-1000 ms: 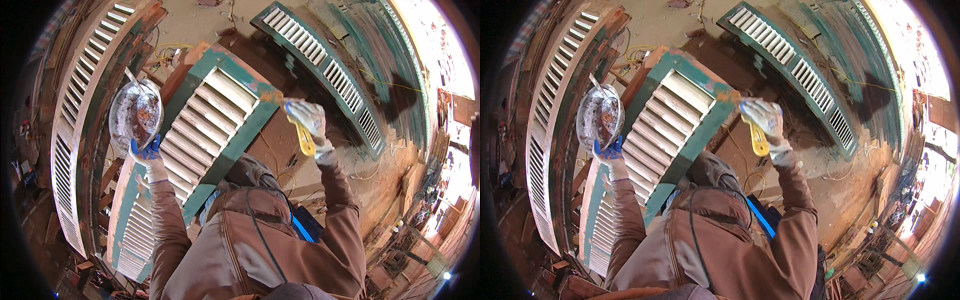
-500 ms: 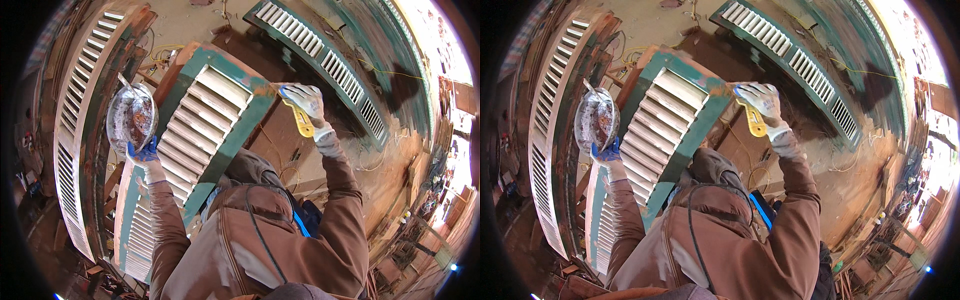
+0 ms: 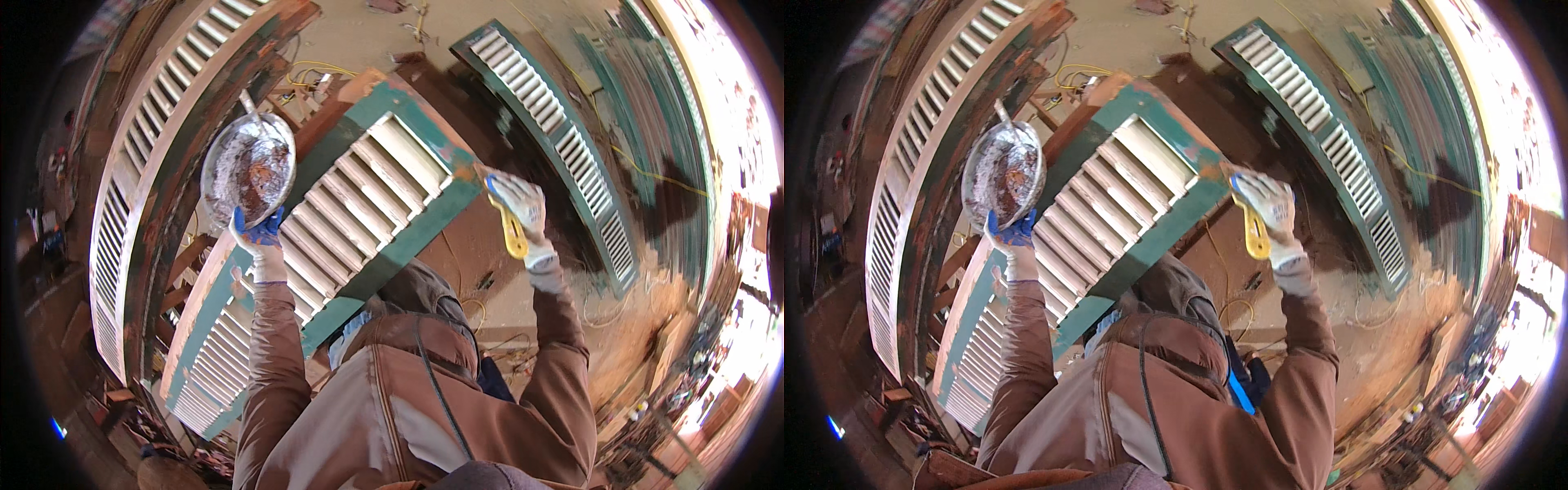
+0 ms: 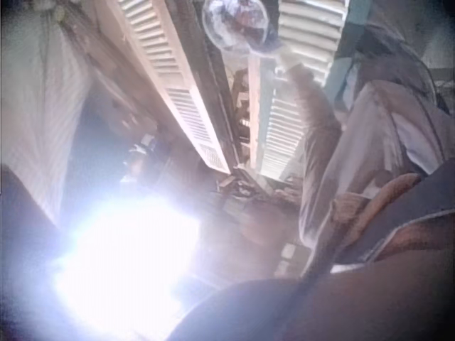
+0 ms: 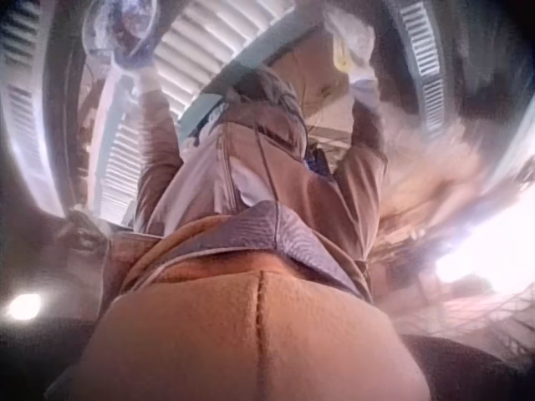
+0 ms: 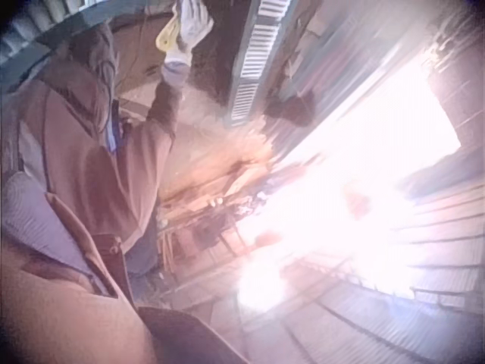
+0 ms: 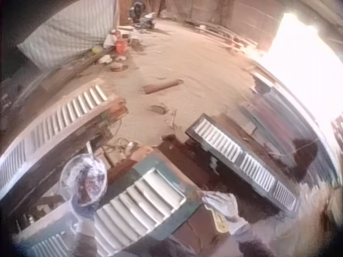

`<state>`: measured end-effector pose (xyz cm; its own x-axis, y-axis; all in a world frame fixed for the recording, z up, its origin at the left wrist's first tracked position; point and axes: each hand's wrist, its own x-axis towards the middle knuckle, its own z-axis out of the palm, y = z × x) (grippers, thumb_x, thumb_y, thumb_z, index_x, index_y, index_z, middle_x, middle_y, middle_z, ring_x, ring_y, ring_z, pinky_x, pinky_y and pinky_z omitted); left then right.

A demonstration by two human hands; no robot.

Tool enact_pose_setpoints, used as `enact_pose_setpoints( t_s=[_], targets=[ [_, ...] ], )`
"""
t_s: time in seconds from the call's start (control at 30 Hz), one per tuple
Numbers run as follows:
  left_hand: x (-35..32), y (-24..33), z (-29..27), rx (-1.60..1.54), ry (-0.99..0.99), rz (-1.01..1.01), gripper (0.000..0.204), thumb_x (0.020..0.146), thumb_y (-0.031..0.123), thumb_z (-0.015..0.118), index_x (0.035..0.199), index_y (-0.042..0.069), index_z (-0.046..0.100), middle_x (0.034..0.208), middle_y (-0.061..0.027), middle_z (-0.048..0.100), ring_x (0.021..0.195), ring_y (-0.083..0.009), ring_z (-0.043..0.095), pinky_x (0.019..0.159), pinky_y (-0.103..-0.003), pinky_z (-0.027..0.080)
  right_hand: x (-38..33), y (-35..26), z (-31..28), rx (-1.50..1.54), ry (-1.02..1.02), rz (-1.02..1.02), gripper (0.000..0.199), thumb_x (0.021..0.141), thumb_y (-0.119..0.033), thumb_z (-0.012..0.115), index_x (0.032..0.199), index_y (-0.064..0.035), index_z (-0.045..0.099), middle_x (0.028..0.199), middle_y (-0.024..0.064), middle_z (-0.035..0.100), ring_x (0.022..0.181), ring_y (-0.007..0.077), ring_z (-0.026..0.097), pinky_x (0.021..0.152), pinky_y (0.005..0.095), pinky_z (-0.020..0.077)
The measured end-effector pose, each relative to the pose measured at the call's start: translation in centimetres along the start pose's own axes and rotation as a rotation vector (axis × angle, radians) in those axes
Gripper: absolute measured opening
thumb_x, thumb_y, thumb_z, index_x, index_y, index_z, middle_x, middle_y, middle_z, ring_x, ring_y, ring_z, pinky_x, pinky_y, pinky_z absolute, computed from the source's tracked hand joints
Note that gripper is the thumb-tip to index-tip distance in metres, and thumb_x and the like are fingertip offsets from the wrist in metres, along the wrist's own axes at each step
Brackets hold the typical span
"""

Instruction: The person applies a brown paste to the slats and frame of a wooden window shutter using a yellow putty knife. They repeatedly scoop the paste from a metal bowl and spread it into the grooves and edges of the shutter.

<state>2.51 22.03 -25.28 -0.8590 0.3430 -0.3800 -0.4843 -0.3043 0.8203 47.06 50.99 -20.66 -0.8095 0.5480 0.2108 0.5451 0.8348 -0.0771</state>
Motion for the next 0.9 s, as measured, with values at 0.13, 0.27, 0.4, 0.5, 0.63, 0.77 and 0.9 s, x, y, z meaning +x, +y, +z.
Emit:
enact_pose_setpoints(
  t_s=[0.13, 0.27, 0.4, 0.5, 0.63, 0.77, 0.9],
  targets=[
    [-0.6, -0.8, -1.2, -0.074, 0.002, 0.063, 0.052, 0.089, 0.052, 0.061, 0.130, 0.019, 0.056, 0.136, -0.0091, 0.057, 0.117, -0.0350, 0.060, 0.085, -0.054, 0.059, 2.2, -2.5, -3.9, 0.252, -0.293, 0.010, 0.039, 0.079, -0.022, 0.070, 0.119, -0.0206, 0.072, 0.121, 0.0004, 0.071, 0.108, 0.0209, 0.066, 0.089, 0.0346, 0.0473],
    [-0.4, -1.5, -1.6, -0.029, 0.062, 0.080, 0.057, 0.090, 0.056, 0.058, 0.134, 0.019, 0.055, 0.141, -0.0086, 0.052, 0.121, -0.0349, 0.058, 0.085, -0.054, 0.059, 9.0, -3.0, -3.0, 0.231, -0.031, -0.091, 0.043, 0.082, -0.020, 0.067, 0.124, -0.0192, 0.069, 0.124, 0.0024, 0.069, 0.111, 0.0245, 0.064, 0.093, 0.0380, 0.0468],
    [-1.0, -1.2, -1.2, -0.005, -0.006, 0.094, 0.058, 0.093, 0.055, 0.055, 0.138, 0.020, 0.052, 0.143, -0.0076, 0.051, 0.123, -0.0337, 0.057, 0.087, -0.053, 0.059, 16.0, -3.5, 1.3, 0.070, 0.077, -0.262, 0.051, 0.078, -0.037, 0.072, 0.127, -0.0254, 0.065, 0.129, -0.0044, 0.064, 0.115, 0.0169, 0.061, 0.090, 0.0381, 0.0478],
    [-1.3, -1.2, -0.8, 0.024, -0.003, 0.110, 0.055, 0.095, 0.053, 0.051, 0.139, 0.019, 0.052, 0.143, -0.0069, 0.051, 0.124, -0.0328, 0.057, 0.088, -0.053, 0.058, 19.3, -3.9, 4.7, -0.078, 0.069, -0.361, 0.040, 0.085, -0.028, 0.063, 0.125, -0.0277, 0.066, 0.131, -0.0082, 0.063, 0.120, 0.0121, 0.057, 0.093, 0.0377, 0.0459],
    [-1.3, -1.6, -1.2, 0.025, -0.019, 0.156, 0.055, 0.097, 0.052, 0.050, 0.140, 0.018, 0.050, 0.143, -0.0059, 0.050, 0.125, -0.0329, 0.056, 0.090, -0.054, 0.058, 17.2, -4.3, 6.8, -0.191, -0.057, -0.404, 0.038, 0.090, -0.023, 0.055, 0.127, -0.0253, 0.063, 0.134, -0.0069, 0.061, 0.123, 0.0120, 0.055, 0.099, 0.0385, 0.0420],
    [-1.4, -2.2, -1.7, -0.021, 0.017, 0.135, 0.055, 0.097, 0.053, 0.050, 0.139, 0.018, 0.051, 0.143, -0.0064, 0.050, 0.125, -0.0321, 0.056, 0.088, -0.054, 0.059, 16.6, -3.1, 4.7, -0.150, -0.183, -0.447, 0.039, 0.089, -0.026, 0.056, 0.127, -0.0257, 0.063, 0.131, -0.0048, 0.063, 0.123, 0.0117, 0.055, 0.099, 0.0372, 0.0407],
    [-0.8, -2.1, -1.7, -0.048, 0.037, 0.061, 0.056, 0.096, 0.054, 0.051, 0.139, 0.018, 0.052, 0.144, -0.0074, 0.050, 0.125, -0.0323, 0.056, 0.088, -0.054, 0.059, 21.6, -3.3, 2.2, 0.150, 0.063, -0.423, 0.038, 0.081, -0.019, 0.064, 0.118, -0.0202, 0.069, 0.116, -0.0025, 0.071, 0.103, 0.0169, 0.066, 0.089, 0.0382, 0.0472]
  ],
)
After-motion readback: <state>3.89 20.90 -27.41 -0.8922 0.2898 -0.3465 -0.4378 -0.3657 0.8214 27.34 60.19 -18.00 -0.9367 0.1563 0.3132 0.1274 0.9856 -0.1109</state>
